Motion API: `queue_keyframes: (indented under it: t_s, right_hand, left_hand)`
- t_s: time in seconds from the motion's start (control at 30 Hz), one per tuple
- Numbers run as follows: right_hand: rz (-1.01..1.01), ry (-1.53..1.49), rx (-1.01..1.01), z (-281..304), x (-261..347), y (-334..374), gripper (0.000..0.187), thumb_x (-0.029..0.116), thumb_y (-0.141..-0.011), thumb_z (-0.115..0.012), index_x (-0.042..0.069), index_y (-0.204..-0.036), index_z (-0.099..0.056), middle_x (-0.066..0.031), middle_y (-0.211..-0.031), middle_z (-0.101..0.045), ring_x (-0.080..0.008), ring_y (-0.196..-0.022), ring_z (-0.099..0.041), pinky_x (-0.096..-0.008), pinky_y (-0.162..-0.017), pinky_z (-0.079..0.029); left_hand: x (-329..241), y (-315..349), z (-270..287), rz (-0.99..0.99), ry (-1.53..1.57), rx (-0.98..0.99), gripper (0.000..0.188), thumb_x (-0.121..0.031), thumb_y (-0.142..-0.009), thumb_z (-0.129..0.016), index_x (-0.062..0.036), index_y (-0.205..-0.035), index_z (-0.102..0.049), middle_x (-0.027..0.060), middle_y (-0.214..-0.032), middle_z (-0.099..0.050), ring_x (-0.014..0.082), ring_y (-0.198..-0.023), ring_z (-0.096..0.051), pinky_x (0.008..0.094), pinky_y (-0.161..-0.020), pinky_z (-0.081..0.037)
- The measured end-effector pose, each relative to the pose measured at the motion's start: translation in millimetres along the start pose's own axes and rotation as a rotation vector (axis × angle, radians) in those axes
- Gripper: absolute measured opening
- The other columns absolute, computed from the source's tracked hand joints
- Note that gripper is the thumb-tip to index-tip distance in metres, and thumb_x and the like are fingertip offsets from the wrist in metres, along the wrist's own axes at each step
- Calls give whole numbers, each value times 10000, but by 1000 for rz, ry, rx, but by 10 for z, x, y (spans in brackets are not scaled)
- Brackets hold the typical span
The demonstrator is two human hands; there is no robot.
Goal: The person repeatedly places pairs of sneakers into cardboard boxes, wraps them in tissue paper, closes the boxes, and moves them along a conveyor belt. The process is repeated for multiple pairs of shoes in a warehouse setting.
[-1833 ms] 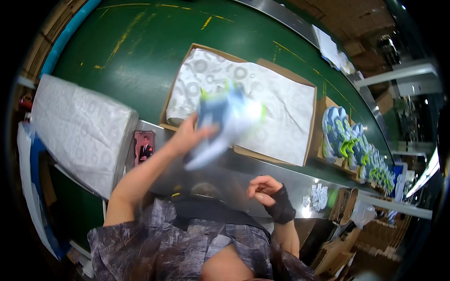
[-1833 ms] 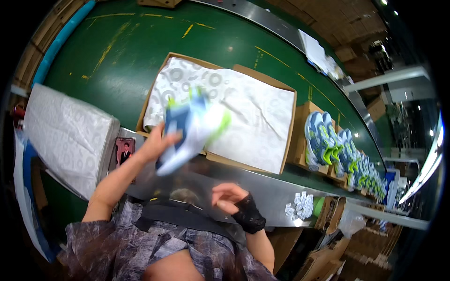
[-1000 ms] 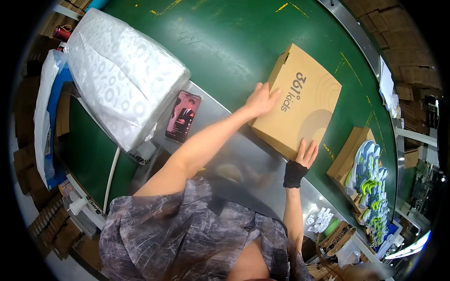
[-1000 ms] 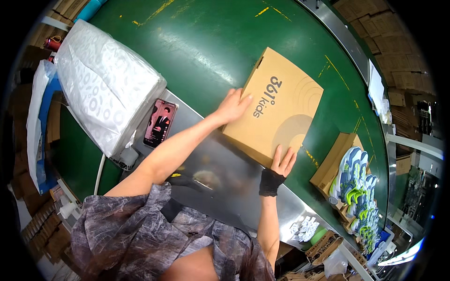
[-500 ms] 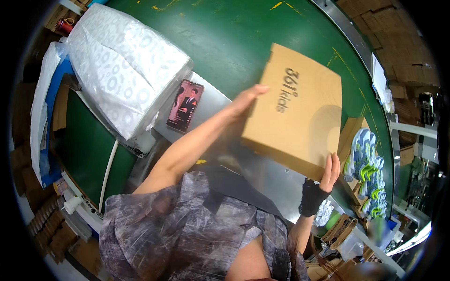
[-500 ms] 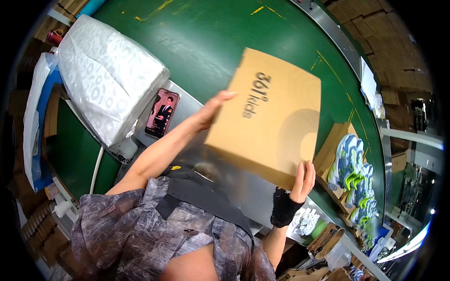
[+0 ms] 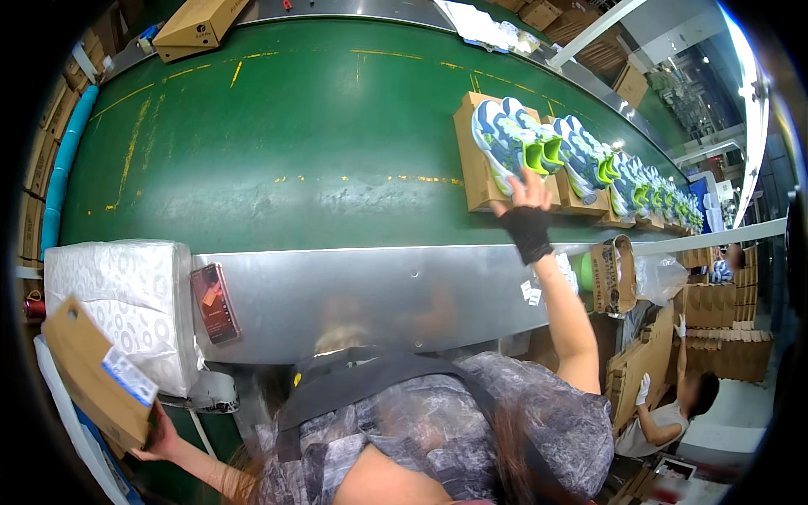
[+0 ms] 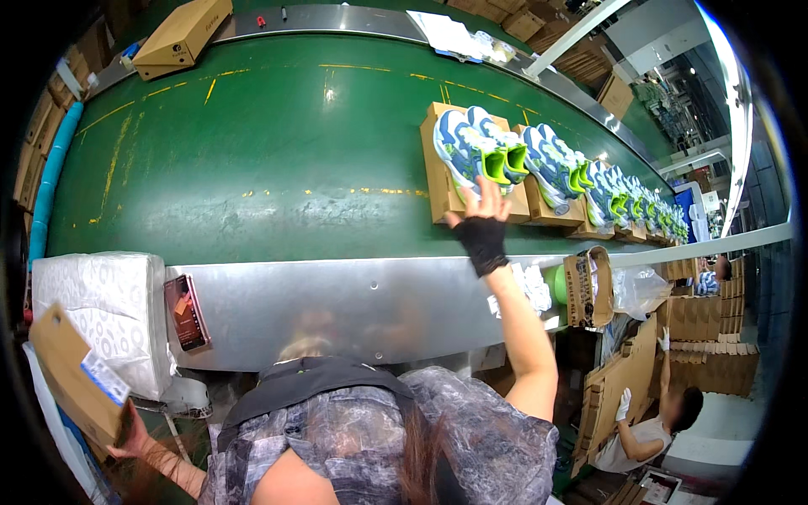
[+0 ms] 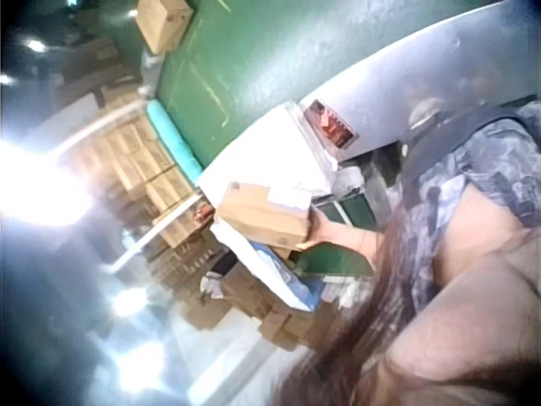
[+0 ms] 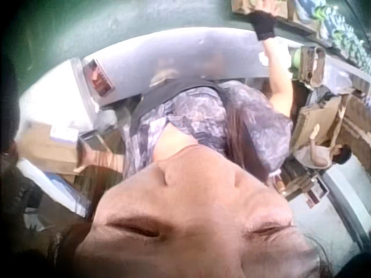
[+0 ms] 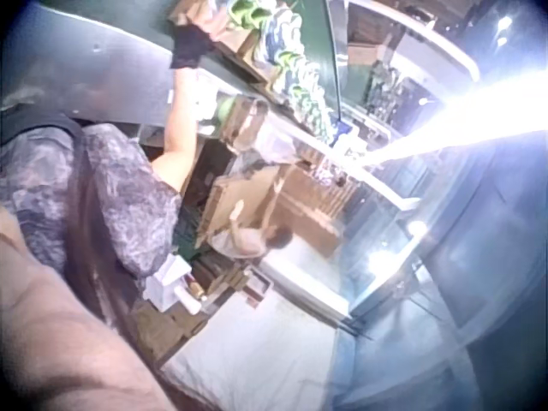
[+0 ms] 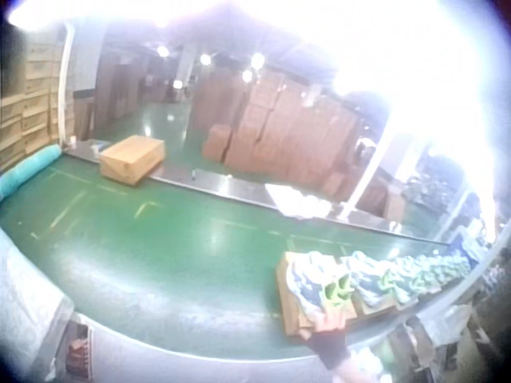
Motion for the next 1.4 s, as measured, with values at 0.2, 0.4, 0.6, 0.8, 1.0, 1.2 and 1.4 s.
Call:
queue_keyframes:
  t_s: [0.2, 0.4, 0.6, 0.8, 1.0, 1.2, 1.4]
  right_hand:
    - [-198, 169, 561, -540, -1119, -416, 718, 440, -573, -738, 219, -1213, -498, -164, -1352, -318, -357, -1257, -249, -571, -983, -201]
    - [-89, -113, 354, -538, -1040, -381, 574, 414, -543, -760, 95, -1003, -632, -189, -1203, -466, -395, -1123, -387, -433, -957, -334]
    - [367, -435, 165, 209, 218, 290, 416, 326, -500, -760, 88, -798, -596, -181, -1052, -511, -357, -954, -471, -462, -778, -410]
    - [752, -498, 337, 228, 1440, 1071, 330, 205, -532, -697, 166, -843, -591, -154, -1093, -510, -298, -998, -488, -475, -774, -380]
    - [466, -689, 344, -217, 646, 424, 291, 90, -602, -665, 81, -888, -610, -135, -1194, -469, -305, -1117, -436, -387, -903, -389]
    - [-97, 120, 402, -1227, -701, 312, 850, 62, -656, -637, 198, -1382, -219, -142, -1396, -272, -282, -1307, -224, -569, -983, -216]
    - [-61, -578, 10, -338, -162, 189, 741, 35, -677, -610, 80, -1347, -296, -154, -1358, -344, -279, -1257, -330, -480, -1001, -252]
  left_hand:
    - [311, 376, 369, 246, -39, -131, 1005, -417, -707, -667, -107, -1393, -1, 253, -1386, -181, 406, -1268, -240, 599, -974, -241]
    - [1639, 815, 111, 428, -667, 292, 569, -316, -873, -459, -63, -1335, -244, 209, -1305, -365, 328, -1158, -421, 472, -945, -351]
    - [2822, 2204, -1077, 3, -1312, 1087, 526, -307, -795, -627, 7, -1192, -482, 166, -1211, -484, 251, -1118, -472, 344, -921, -385]
    - [3505, 4125, -1713, -580, -1169, 1809, 503, -390, -785, -604, -10, -1110, -546, 208, -1280, -388, 348, -1224, -334, 426, -993, -292]
    - [4209, 4212, -1050, 320, -1513, 1997, 545, -535, -773, -530, -3, -752, -649, 174, -721, -619, 310, -755, -602, 380, -688, -468]
    - [4275, 4462, -1064, 241, -1565, 2147, 604, -582, -736, -538, 5, -830, -641, 174, -731, -628, 330, -799, -596, 383, -704, -474]
    - [3983, 4684, -1603, -300, -1243, 1986, 733, -497, -787, -536, -47, -1322, -313, 244, -1311, -318, 409, -1192, -341, 491, -952, -320]
Point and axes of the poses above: each hand's wrist, its own y-axis away from the middle knuckle, its own z-axis out of the back of the hand, x = y × z, the point moved 9 cm from there along -y, towards the middle knuckle
